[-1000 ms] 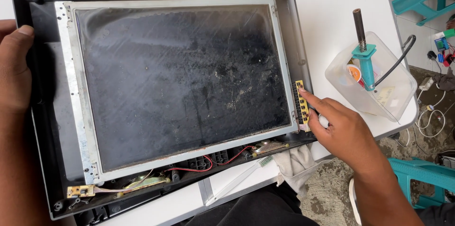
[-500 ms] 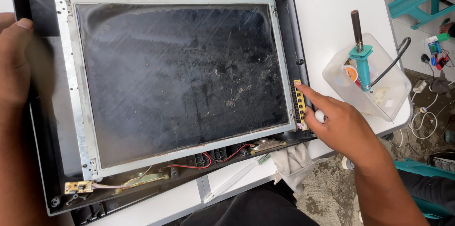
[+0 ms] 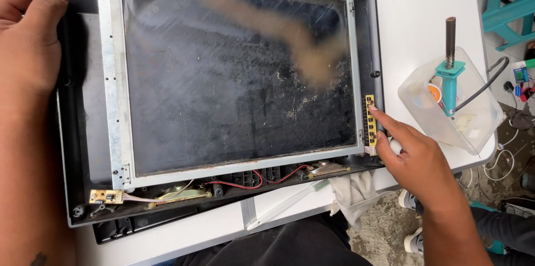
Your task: Disassembling a computer monitor by unscrewing internal frame components and carefully lifting the LCD panel from the chassis.
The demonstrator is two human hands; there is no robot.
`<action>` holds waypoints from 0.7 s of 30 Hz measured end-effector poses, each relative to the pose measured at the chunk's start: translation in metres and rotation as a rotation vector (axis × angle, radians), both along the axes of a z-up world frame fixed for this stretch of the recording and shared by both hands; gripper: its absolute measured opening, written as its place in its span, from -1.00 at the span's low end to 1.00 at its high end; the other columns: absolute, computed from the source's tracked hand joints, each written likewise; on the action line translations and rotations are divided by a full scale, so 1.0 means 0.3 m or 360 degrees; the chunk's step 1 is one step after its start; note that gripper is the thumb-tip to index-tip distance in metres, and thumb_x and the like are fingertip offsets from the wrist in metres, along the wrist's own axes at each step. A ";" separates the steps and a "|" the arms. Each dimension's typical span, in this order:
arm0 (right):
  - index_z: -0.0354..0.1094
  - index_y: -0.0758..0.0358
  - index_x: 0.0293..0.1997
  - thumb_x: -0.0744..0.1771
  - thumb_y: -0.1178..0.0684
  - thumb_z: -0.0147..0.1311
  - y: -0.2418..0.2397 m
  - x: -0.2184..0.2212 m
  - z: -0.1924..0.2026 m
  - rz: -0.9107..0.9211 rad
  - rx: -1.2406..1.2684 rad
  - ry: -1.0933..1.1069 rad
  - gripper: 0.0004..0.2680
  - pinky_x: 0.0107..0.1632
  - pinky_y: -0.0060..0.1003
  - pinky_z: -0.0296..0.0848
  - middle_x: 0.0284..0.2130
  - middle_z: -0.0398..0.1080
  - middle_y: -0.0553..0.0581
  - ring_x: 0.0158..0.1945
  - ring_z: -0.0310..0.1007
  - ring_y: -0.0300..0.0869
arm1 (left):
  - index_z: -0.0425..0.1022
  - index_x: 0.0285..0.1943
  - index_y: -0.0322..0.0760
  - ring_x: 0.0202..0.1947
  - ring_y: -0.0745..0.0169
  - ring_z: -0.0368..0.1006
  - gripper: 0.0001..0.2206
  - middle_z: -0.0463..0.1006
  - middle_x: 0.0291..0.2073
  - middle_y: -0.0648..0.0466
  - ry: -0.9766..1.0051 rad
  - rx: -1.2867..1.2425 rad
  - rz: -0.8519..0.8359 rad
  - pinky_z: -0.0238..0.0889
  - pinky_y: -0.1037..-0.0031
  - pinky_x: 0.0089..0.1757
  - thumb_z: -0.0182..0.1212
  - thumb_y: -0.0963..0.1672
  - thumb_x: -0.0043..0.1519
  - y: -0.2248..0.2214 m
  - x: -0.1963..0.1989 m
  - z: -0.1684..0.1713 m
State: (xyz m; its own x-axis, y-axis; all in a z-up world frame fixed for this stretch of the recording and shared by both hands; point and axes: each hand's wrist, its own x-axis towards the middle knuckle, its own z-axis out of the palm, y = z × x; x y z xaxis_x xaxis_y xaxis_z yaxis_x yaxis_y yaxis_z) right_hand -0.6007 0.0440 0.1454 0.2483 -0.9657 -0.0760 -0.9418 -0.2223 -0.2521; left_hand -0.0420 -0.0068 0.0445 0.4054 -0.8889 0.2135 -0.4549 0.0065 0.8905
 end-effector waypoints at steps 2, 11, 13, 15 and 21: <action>0.36 -0.01 0.38 0.36 0.14 0.04 -0.008 0.004 0.009 0.0066 -0.0041 -0.0029 -0.62 -0.13 -0.31 0.37 0.07 0.54 0.02 -0.39 0.39 -0.25 | 0.50 0.20 -0.10 0.00 0.50 0.40 -0.82 0.45 0.00 0.28 0.0083 0.0063 0.0079 0.26 0.61 0.03 0.17 -0.02 0.57 -0.002 0.001 -0.004; 0.18 -0.29 0.49 0.36 0.01 -0.01 0.008 0.002 0.065 -0.0153 0.0318 0.0140 -0.54 -0.17 -0.28 0.31 -0.03 0.55 -0.11 -0.49 0.18 -0.10 | 0.47 0.29 -0.20 0.05 0.41 0.38 -0.78 0.44 0.00 0.21 0.0021 -0.0038 -0.0006 0.26 0.50 0.10 0.15 -0.03 0.62 -0.016 0.026 -0.042; 0.31 -0.09 0.47 0.35 0.10 0.10 0.029 0.003 0.103 -0.0345 0.0019 -0.0065 -0.55 -0.32 -0.28 0.14 -0.26 0.41 -0.14 -0.53 -0.09 -0.20 | 0.54 0.12 -0.17 0.03 0.49 0.43 -0.88 0.51 0.00 0.24 0.0015 -0.0005 -0.0019 0.27 0.60 0.04 0.15 -0.09 0.60 -0.005 0.010 -0.016; 0.36 0.16 0.42 0.37 0.19 0.14 0.052 -0.037 0.140 -0.0257 -0.0227 -0.0164 -0.61 -0.08 -0.28 0.18 -0.24 0.35 -0.02 -0.30 0.08 -0.16 | 0.51 0.16 -0.14 -0.01 0.51 0.38 -0.87 0.46 -0.04 0.28 0.0061 0.0040 0.0004 0.25 0.60 0.02 0.15 -0.06 0.62 -0.005 0.011 -0.017; 0.15 0.48 0.29 0.51 0.30 -0.07 0.050 -0.334 0.072 -0.0145 -0.0729 -0.1075 -0.81 0.11 -0.14 0.47 -0.01 0.00 0.23 -0.09 0.21 -0.03 | 0.48 0.28 -0.20 0.03 0.43 0.38 -0.78 0.42 -0.02 0.22 -0.0026 0.0009 0.0005 0.24 0.52 0.07 0.16 -0.02 0.64 -0.020 0.038 -0.053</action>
State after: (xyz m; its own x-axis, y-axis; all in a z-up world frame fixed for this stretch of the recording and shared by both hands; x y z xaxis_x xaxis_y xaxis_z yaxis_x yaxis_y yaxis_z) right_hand -0.7009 0.0590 0.1672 0.0187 -0.8834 0.4683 -0.6390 -0.3708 -0.6739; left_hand -0.0305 -0.0130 0.0287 0.4049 -0.8887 0.2151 -0.4695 -0.0002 0.8829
